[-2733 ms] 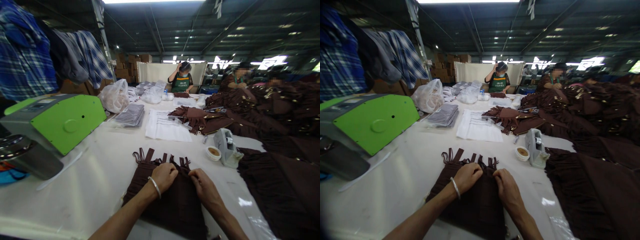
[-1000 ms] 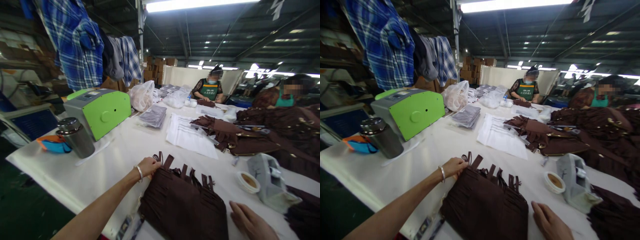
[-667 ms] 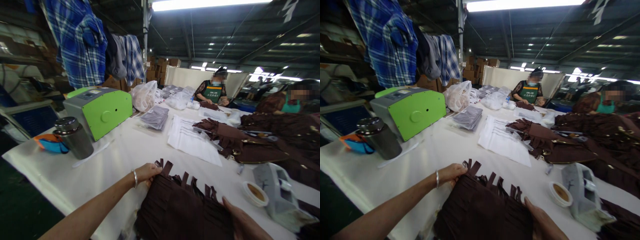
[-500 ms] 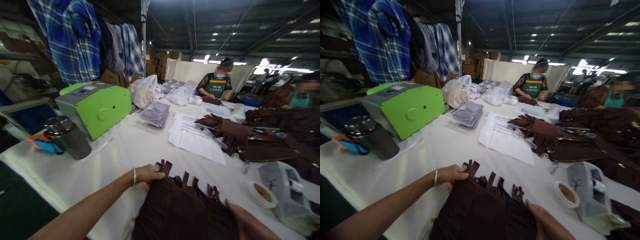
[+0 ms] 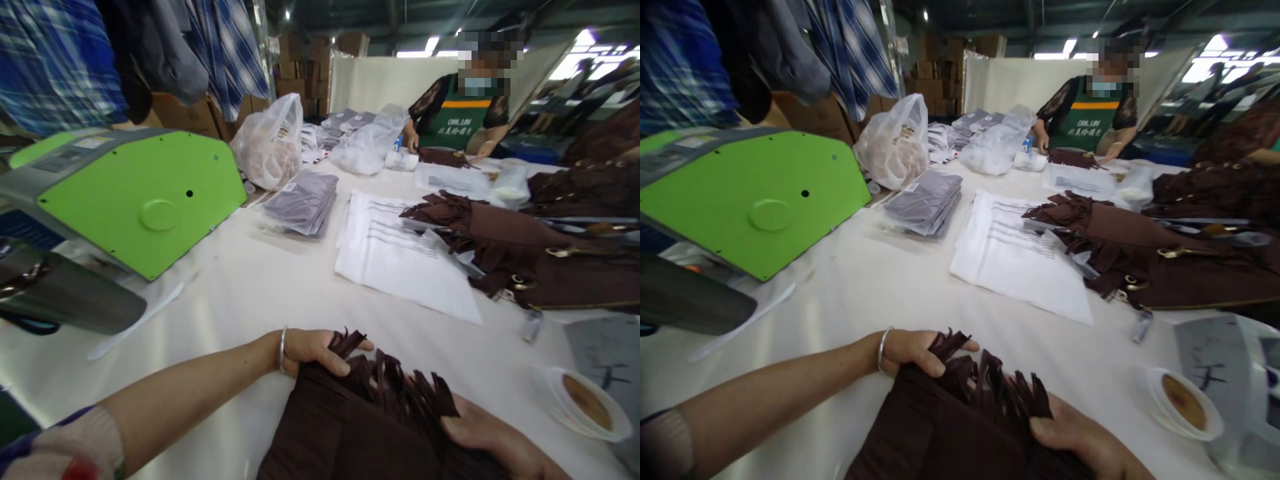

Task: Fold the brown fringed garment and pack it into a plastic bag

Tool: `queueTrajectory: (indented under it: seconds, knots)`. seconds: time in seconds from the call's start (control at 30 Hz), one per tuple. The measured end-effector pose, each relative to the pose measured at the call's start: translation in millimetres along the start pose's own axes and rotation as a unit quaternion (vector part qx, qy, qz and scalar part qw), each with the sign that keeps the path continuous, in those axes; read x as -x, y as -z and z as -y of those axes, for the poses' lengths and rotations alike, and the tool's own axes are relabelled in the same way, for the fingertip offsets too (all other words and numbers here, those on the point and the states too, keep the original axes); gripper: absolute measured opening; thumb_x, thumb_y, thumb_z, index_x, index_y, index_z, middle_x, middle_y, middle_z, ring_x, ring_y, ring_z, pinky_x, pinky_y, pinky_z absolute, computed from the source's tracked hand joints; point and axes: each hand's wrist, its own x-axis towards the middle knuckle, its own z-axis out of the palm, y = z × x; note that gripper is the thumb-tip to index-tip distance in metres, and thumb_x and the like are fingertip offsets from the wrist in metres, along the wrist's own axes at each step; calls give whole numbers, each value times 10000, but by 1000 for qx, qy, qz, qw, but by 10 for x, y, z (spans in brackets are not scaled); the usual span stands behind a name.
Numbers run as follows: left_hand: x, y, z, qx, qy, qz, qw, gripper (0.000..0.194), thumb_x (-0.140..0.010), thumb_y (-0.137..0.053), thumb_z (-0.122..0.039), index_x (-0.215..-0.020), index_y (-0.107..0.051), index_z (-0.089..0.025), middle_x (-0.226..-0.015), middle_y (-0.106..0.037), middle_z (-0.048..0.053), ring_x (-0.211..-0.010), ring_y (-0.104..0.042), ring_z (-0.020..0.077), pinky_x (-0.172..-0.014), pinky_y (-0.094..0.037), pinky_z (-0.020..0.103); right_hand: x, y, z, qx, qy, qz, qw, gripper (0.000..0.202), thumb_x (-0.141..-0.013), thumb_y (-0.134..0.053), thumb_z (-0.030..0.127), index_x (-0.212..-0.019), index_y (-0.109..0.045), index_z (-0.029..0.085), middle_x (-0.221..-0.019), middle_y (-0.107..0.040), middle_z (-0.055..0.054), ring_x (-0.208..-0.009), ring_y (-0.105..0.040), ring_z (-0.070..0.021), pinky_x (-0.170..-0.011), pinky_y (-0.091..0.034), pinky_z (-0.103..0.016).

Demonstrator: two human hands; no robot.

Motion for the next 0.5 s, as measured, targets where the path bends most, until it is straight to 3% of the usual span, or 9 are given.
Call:
queueTrajectory:
  seconds: [0.17,0.27,0.37,0.5]
  knots:
    - [-126,-14,-141,-52,8,-5,999,890,-648,-822,-260,-1426,-391,-245,-1132,-668,58,-1096,-617,276,-1010,-414,460,-67,-120,199,-84,-8,62,995,632,-678,-736,416,-1269,-596,242,-1211,-672,-75,-1232,-542,-318,-1090,-329,-454]
    - [-83,-130,-262,-192,-10,2,981,769,-766,-713,-274,-1448,-363,-226,-1160,-654,61,-1111,-598,256,-1017,-415,427,-5,-115,331,-39,-11,103,994,581,-762,-693,400,-1312,-571,257,-1286,-630,-47,-1278,-502,-293,-1112,-311,-426]
    - [64,-377,-333,-375,-72,-15,924,672,-845,-583,-176,-1464,-327,-220,-1210,-634,73,-1089,-604,228,-960,-463,362,150,-60,375,108,-26,99,989,594,-853,-633,372,-1414,-458,284,-1405,-535,-31,-1339,-429,-270,-1128,-302,-410]
    - [311,-676,-179,-588,-102,-80,798,748,-836,-512,-55,-1477,-245,-336,-1237,-635,21,-970,-661,174,-834,-513,254,290,-91,281,301,19,64,951,476,-943,-516,391,-1414,-443,373,-1459,-476,11,-1339,-436,-235,-1127,-326,-376]
